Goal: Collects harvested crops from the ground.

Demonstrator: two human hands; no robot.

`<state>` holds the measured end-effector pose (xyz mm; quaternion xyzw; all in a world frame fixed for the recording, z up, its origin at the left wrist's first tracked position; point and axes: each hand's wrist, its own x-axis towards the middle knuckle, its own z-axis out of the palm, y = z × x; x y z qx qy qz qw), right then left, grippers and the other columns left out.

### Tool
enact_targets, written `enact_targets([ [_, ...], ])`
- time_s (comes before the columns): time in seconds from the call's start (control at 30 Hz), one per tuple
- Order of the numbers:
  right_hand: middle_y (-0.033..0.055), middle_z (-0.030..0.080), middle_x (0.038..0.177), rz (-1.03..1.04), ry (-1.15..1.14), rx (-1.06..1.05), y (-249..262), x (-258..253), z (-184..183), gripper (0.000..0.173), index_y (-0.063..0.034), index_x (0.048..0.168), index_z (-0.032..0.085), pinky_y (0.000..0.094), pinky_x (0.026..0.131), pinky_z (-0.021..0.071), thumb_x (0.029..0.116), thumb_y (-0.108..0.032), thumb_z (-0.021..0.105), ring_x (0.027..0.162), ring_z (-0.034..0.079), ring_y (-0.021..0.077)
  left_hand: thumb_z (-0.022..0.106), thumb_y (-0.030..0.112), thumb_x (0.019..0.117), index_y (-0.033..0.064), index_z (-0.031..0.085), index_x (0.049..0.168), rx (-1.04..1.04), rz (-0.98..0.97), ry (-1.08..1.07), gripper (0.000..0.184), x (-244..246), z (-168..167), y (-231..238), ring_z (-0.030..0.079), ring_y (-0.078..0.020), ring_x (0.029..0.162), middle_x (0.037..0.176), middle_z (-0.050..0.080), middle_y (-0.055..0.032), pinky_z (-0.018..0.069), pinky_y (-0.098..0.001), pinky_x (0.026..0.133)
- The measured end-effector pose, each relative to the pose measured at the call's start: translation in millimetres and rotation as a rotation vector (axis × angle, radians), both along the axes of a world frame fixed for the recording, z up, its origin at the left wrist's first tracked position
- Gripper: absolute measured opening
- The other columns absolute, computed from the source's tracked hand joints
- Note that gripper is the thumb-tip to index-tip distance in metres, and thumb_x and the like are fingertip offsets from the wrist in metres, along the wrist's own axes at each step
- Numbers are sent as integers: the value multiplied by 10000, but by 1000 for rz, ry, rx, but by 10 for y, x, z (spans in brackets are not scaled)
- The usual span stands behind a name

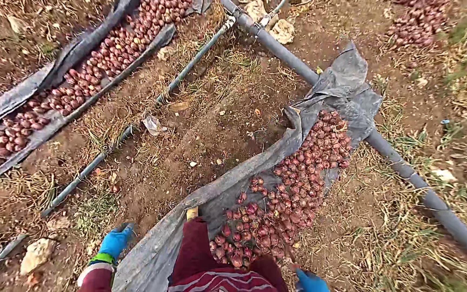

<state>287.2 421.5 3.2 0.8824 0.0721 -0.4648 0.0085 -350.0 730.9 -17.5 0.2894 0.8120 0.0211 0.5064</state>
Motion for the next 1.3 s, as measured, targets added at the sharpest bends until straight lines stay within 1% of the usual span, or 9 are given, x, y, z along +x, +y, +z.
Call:
enact_targets([
  [0.1,145,762,910,16,-43,114,983,-78,165,526,-44,1182,694,554,756,620,1037,-508,492,786,754,306,597,481,1038,104,634,1363,1,81,39,498,-398,97,427,751,-302,943,1117,753,-148,616,-522,821],
  [0.23,101,767,904,41,-74,174,1930,-171,255,504,-100,1221,693,534,743,618,1038,-523,491,777,751,276,565,495,1050,62,619,1362,-119,54,61,537,-552,41,578,738,-332,970,1117,742,-182,599,-546,844],
  [0.4,96,765,912,5,-45,162,2333,-254,141,518,-95,1191,704,523,769,610,1027,-537,492,791,745,265,543,496,1061,56,607,1379,-261,-60,-3,547,-273,-106,669,734,-342,988,1157,735,-195,592,-539,855],
  [0.6,151,761,994,-46,81,5,2382,-364,-528,517,-58,1175,706,542,805,611,1024,-514,518,851,753,308,586,450,1053,58,623,1359,-279,-64,-29,499,1,-193,1250,743,-320,945,1118,747,-179,603,-521,818],
  [0.67,168,751,1026,-60,108,-69,2519,-434,-601,508,-43,1162,708,550,834,596,1015,-500,544,895,745,321,575,450,1059,62,607,1377,-283,-57,-19,503,54,-178,1539,741,-321,955,1124,744,-178,601,-521,824],
  [0.83,160,748,1009,-16,143,-117,3237,-343,-534,499,-43,1128,722,535,849,578,1018,-499,553,906,734,301,597,468,1043,77,620,1372,-249,-50,29,511,294,-80,2376,735,-314,978,1149,737,-170,598,-522,845],
  [1.0,146,760,971,81,125,-15,4203,214,-629,542,-39,1169,697,544,791,614,1014,-530,526,838,751,303,639,444,1020,101,623,1374,-109,-1,-26,493,795,233,2976,739,-285,1027,1199,729,-144,612,-507,894],
  [1.17,144,762,975,137,44,113,5472,516,-427,525,-23,1186,693,521,811,616,1044,-497,519,846,754,280,644,438,1016,130,636,1374,-169,11,-70,472,1043,171,2934,753,-228,968,1161,751,-96,628,-454,853],
  [1.3,145,745,934,178,83,183,6222,272,-474,473,-16,1177,675,511,763,619,1016,-455,607,804,740,280,662,441,998,143,670,1333,-225,0,-78,449,1069,-82,2705,747,-222,990,1164,750,-86,620,-468,882],
])
